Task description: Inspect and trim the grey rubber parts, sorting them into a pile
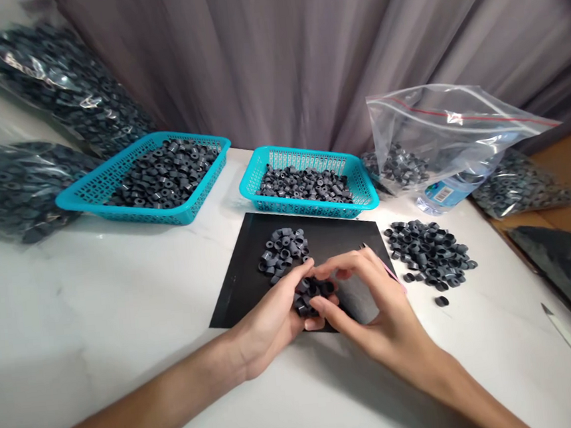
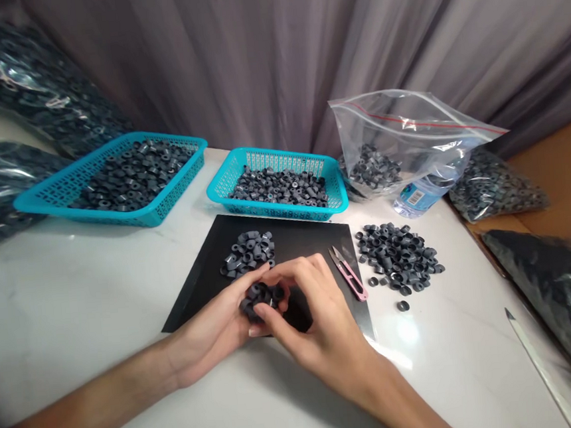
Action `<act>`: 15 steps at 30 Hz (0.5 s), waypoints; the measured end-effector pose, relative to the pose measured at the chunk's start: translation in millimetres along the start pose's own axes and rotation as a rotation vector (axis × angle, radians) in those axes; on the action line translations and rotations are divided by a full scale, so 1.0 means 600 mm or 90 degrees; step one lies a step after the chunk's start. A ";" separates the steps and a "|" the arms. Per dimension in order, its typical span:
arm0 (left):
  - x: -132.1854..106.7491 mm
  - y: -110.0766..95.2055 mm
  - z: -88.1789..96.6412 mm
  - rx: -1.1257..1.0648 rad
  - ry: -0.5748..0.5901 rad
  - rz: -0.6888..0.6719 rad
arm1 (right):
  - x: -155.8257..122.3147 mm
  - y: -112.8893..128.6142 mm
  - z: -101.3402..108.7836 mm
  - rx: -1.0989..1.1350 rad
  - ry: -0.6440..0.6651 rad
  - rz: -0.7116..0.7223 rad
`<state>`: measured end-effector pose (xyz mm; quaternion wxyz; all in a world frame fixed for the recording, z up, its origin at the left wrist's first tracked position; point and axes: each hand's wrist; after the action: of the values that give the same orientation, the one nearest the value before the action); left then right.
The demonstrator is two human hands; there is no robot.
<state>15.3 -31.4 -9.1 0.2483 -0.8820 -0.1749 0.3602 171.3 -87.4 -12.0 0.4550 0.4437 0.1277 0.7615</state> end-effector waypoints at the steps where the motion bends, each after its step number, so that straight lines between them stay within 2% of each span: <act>1: 0.000 -0.001 0.000 0.001 -0.009 0.000 | 0.001 -0.004 0.002 -0.007 -0.017 -0.003; 4: 0.000 -0.005 0.000 0.013 -0.031 0.001 | 0.003 -0.028 0.005 -0.062 -0.064 -0.020; 10: -0.001 -0.009 -0.002 0.012 -0.026 0.013 | -0.010 -0.097 -0.002 -0.205 0.033 -0.077; 15: -0.004 -0.009 -0.003 0.004 0.005 0.020 | -0.012 -0.113 -0.001 -0.186 0.020 -0.102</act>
<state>14.1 -29.0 -3.8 0.2458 -0.8853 -0.1592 0.3613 211.4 -55.9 -57.0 0.5717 0.3490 0.0576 0.7403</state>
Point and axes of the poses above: each hand's wrist, its own x-axis towards the middle knuckle, its own z-axis out of the back of the hand, y = z × x, and after that the axes turned 8 degrees about z, right-handed
